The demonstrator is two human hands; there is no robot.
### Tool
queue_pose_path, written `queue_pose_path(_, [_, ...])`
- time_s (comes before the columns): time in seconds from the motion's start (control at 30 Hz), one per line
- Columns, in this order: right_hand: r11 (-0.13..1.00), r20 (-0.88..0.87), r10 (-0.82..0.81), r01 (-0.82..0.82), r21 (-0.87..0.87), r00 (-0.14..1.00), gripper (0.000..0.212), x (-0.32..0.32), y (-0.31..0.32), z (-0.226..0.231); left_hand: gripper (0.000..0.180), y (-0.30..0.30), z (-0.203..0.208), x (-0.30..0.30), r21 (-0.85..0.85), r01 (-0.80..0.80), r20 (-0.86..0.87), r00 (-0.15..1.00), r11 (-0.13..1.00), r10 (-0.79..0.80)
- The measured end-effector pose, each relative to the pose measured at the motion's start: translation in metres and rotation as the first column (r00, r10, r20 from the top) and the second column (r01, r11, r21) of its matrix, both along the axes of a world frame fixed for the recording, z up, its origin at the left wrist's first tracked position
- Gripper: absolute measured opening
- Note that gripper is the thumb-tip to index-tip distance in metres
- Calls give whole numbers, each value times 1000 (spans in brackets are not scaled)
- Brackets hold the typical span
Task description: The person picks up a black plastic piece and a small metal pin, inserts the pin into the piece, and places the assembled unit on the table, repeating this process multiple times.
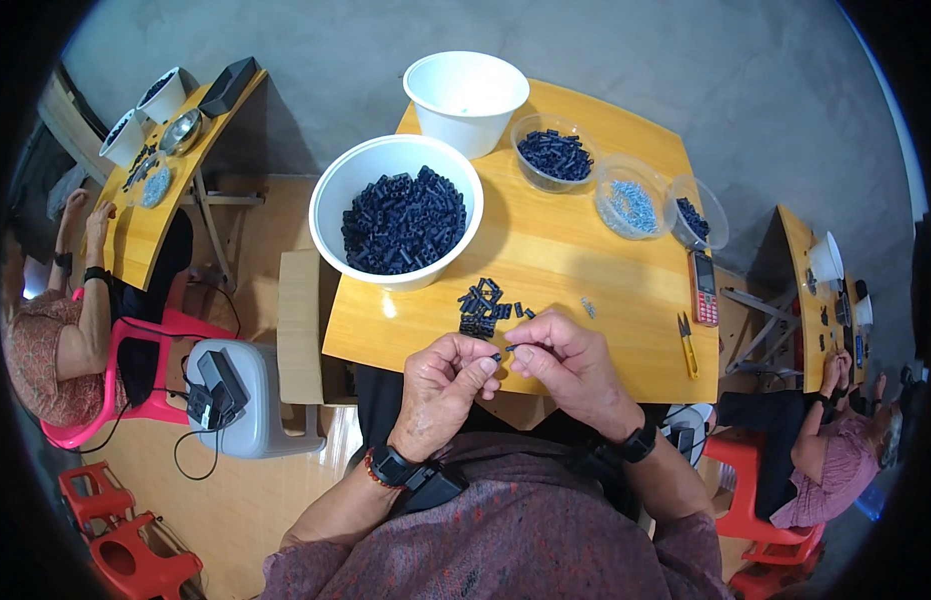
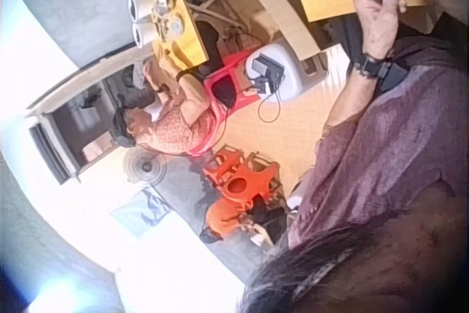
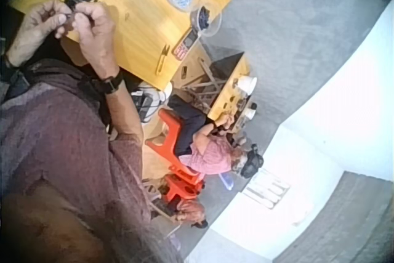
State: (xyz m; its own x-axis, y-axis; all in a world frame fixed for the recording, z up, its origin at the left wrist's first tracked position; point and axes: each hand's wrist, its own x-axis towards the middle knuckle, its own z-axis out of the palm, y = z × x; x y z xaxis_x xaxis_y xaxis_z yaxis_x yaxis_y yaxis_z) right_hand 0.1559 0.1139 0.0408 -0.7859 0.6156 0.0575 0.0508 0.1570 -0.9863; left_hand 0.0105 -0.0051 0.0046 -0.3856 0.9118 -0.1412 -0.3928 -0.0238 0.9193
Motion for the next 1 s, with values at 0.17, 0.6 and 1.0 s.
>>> queue_pose_path(0.17, [991,91,-28,40,-128,995,10,-3,-3,10,11,0,-1,-1,-8,17,21,1000,1000,-17])
queue_pose_path(0.6, [1000,76,25,-26,6,997,10,-4,1,4,12,0,-2,-1,0,23,54,998,1000,-23])
queue_pose_path(1.0, [997,17,-57,56,45,998,11,-10,-6,-12,10,-1,-2,3,9,6,209,978,1000,-8])
